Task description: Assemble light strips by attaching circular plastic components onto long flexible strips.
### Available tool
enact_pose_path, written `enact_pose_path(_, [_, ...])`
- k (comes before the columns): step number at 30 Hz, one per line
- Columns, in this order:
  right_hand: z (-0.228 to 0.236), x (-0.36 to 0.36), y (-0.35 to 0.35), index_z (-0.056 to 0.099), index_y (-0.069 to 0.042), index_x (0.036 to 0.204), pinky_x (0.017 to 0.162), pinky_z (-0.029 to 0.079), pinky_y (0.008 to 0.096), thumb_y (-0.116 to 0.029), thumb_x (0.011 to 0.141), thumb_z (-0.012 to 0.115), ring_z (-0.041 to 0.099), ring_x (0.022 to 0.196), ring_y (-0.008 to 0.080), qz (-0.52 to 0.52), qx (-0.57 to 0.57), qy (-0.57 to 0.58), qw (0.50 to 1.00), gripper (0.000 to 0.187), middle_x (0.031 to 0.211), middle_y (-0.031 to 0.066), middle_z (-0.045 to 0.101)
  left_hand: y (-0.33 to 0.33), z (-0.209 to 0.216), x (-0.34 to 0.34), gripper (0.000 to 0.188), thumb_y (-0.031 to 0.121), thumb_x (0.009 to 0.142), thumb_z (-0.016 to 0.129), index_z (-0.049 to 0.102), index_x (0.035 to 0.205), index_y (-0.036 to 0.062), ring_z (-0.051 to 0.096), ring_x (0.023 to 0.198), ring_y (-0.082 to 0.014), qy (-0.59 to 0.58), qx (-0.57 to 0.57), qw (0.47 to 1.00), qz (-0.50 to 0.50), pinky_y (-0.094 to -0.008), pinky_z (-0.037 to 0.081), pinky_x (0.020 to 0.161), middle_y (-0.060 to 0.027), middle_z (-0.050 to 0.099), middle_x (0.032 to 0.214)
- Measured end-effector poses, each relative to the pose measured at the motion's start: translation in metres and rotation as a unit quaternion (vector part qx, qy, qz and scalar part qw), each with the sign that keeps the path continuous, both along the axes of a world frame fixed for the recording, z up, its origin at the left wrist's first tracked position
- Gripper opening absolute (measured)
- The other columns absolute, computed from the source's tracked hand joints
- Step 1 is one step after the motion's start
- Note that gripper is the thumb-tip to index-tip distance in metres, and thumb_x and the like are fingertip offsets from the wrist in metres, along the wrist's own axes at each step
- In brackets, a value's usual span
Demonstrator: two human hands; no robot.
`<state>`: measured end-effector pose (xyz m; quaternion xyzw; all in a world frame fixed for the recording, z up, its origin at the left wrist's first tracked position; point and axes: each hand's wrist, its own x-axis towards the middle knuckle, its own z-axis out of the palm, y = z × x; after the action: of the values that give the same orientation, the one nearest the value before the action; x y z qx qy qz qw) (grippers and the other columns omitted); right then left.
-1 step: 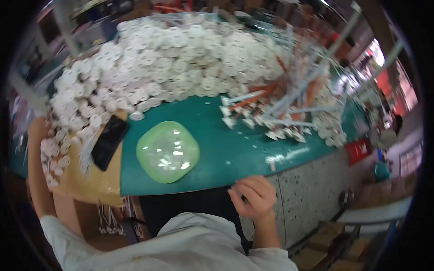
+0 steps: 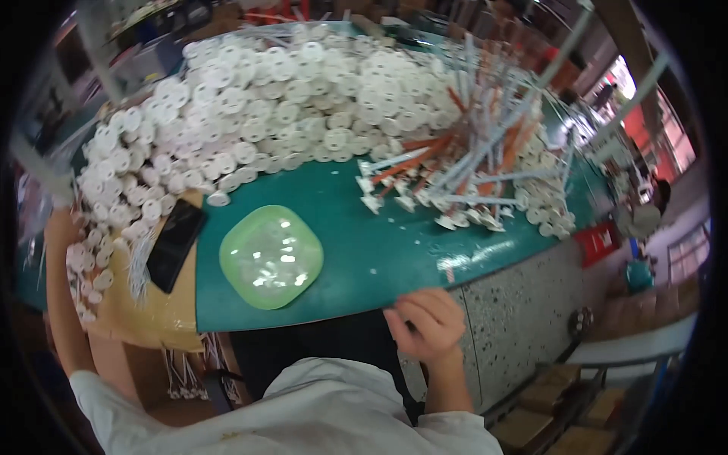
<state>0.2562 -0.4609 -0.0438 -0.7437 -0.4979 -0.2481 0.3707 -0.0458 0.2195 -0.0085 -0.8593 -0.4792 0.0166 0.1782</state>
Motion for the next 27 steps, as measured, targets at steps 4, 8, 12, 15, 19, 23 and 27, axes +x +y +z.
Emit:
enact_pose_path(4, [0.008, 0.032, -0.047, 0.065, -0.002, 0.078, 0.057, 0.05, 0.0311, 0.003, 0.067, 0.075, 0.062, 0.065, 0.0251, -0.105, 0.01, -0.046, 0.993, 0.016, 0.078, 0.0109, 0.066, -0.124, 0.004, 0.034, 0.059, 0.016, 0.085, 0.067, 0.046, 0.14, 0.0103, 0.052, 0.12, -0.043, -0.131, 0.198, 0.958, -0.159, -0.048, 0.046, 0.096, -0.0248, 0.053, 0.131])
enact_pose_path(8, [0.003, 0.068, -0.075, 0.067, 0.0, 0.088, 0.059, 0.051, 0.0296, 0.006, 0.077, 0.067, 0.064, 0.067, 0.0231, -0.282, 0.036, 0.034, 0.958, 0.012, 0.084, 0.0128, 0.068, -0.305, -0.02, 0.039, 0.047, 0.006, 0.089, 0.06, 0.048, 0.133, -0.0038, 0.051, 0.123, -0.0357, -0.39, -0.056, 0.879, -0.268, -0.0424, 0.041, 0.101, -0.0221, 0.051, 0.136])
enact_pose_path(12, [-0.009, 0.148, -0.098, 0.068, -0.004, 0.1, 0.066, 0.051, 0.0361, 0.004, 0.078, 0.067, 0.063, 0.075, 0.0272, -0.367, -0.054, -0.047, 0.927, 0.023, 0.089, 0.01, 0.065, -0.375, -0.064, 0.06, 0.036, 0.0, 0.089, 0.055, 0.053, 0.124, -0.0053, 0.057, 0.111, -0.0297, -0.449, -0.125, 0.782, -0.414, -0.0378, 0.045, 0.093, -0.0217, 0.054, 0.129])
enact_pose_path(15, [0.001, 0.205, -0.133, 0.069, -0.006, 0.104, 0.075, 0.051, 0.0396, 0.003, 0.074, 0.069, 0.061, 0.083, 0.0307, -0.409, -0.129, -0.081, 0.9, 0.031, 0.089, 0.0097, 0.062, -0.383, -0.106, 0.096, 0.02, 0.002, 0.094, 0.056, 0.059, 0.114, -0.0022, 0.058, 0.1, -0.0159, -0.674, -0.248, 0.655, -0.235, -0.0271, 0.047, 0.086, -0.0138, 0.06, 0.12])
enact_pose_path(19, [0.02, 0.23, -0.153, 0.07, -0.01, 0.105, 0.08, 0.049, 0.0403, 0.001, 0.07, 0.072, 0.058, 0.093, 0.0319, -0.355, -0.216, 0.004, 0.91, 0.037, 0.097, 0.0119, 0.058, -0.372, -0.109, 0.108, 0.016, 0.002, 0.095, 0.057, 0.06, 0.109, -0.0024, 0.059, 0.094, -0.0135, -0.652, -0.24, 0.683, -0.227, -0.0244, 0.047, 0.082, -0.0098, 0.061, 0.114])
enact_pose_path(23, [0.005, 0.258, -0.163, 0.074, -0.01, 0.093, 0.083, 0.048, 0.0397, -0.003, 0.068, 0.075, 0.057, 0.097, 0.0326, -0.314, -0.291, 0.026, 0.903, 0.026, 0.098, 0.0125, 0.056, -0.366, -0.119, 0.103, 0.013, 0.005, 0.095, 0.059, 0.061, 0.105, -0.0023, 0.058, 0.086, -0.0109, -0.666, -0.277, 0.666, -0.192, -0.0236, 0.047, 0.077, -0.0061, 0.062, 0.106])
enact_pose_path(27, [0.016, 0.26, -0.171, 0.074, -0.008, 0.088, 0.083, 0.049, 0.0399, -0.006, 0.069, 0.076, 0.057, 0.099, 0.0321, -0.302, -0.314, 0.002, 0.9, 0.019, 0.098, 0.0124, 0.06, -0.364, -0.124, 0.1, 0.012, 0.006, 0.095, 0.059, 0.061, 0.104, -0.002, 0.056, 0.083, -0.0094, -0.673, -0.274, 0.654, -0.212, -0.0223, 0.046, 0.073, -0.0051, 0.061, 0.103])
